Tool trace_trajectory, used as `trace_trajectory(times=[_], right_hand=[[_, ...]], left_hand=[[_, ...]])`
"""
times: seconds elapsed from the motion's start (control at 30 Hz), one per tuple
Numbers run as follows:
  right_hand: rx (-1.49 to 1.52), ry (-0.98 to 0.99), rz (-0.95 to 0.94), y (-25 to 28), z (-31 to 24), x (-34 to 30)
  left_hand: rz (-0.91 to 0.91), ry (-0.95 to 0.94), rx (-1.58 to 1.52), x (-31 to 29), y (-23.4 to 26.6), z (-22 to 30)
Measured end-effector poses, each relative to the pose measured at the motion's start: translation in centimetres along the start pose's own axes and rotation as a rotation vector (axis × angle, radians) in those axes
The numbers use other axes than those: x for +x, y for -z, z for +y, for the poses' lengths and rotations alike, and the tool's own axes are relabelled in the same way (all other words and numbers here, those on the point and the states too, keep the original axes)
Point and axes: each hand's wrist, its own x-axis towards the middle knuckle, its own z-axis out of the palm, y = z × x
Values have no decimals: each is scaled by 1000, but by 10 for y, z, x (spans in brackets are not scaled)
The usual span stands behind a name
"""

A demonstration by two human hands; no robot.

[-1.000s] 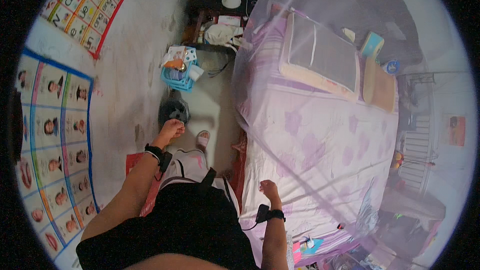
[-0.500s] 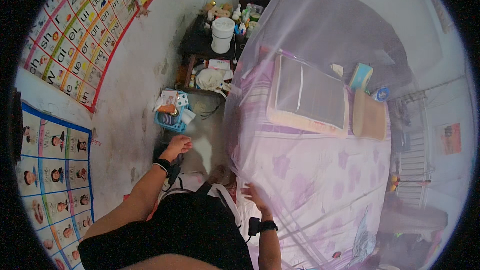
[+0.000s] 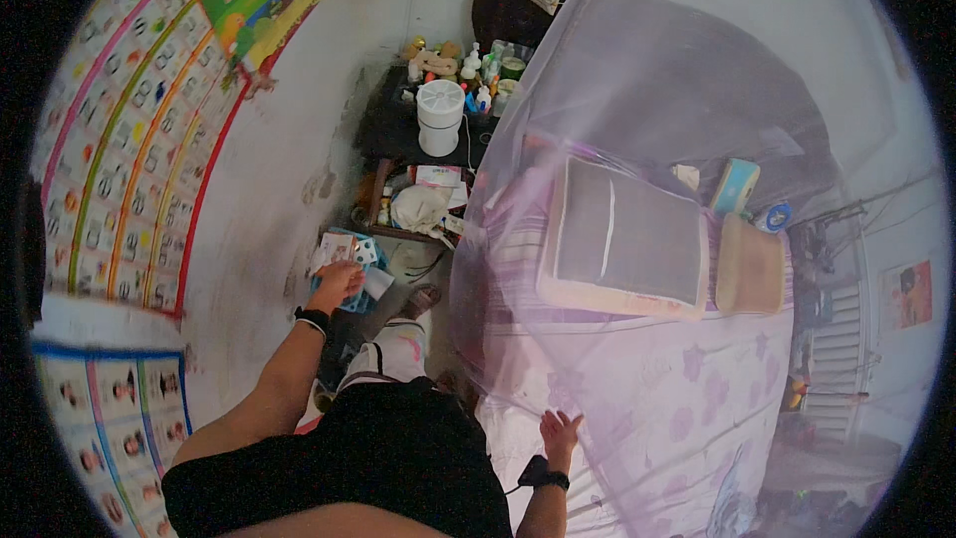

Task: The person spreads a purple floral-patterned sheet over a bed, smooths it out by hand, and then places a large brown pillow and a smaller checkered cushion on top of the sheet.

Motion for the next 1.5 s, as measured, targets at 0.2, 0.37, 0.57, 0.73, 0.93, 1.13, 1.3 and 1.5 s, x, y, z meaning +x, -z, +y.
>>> trace_trajectory(times=[0.2, 0.37, 0.57, 0.73, 0.93, 1.13, 1.3, 1.5], right_hand=[[123, -134, 376, 2, 38, -24], [-618, -364, 272, -99, 15, -55], [-926, -283, 253, -191, -20, -45], [-921, -117, 245, -217, -39, -40], [-824, -173, 285, -215, -27, -54], [-861, -297, 261, -197, 5, -74], [-814, -284, 302, -182, 24, -81], [-773, -114, 172, -168, 42, -66]], left_hand=[[-173, -16, -69, 117, -39, 84], [-144, -38, 13, 208, -55, 149], [11, -109, 15, 294, -90, 210], [75, -192, -18, 345, -106, 265], [175, -227, 184, 389, -113, 293], [95, -379, 472, 413, -91, 269], [231, -598, 637, 373, -115, 239], [-552, -880, 1175, 341, -29, 72]])
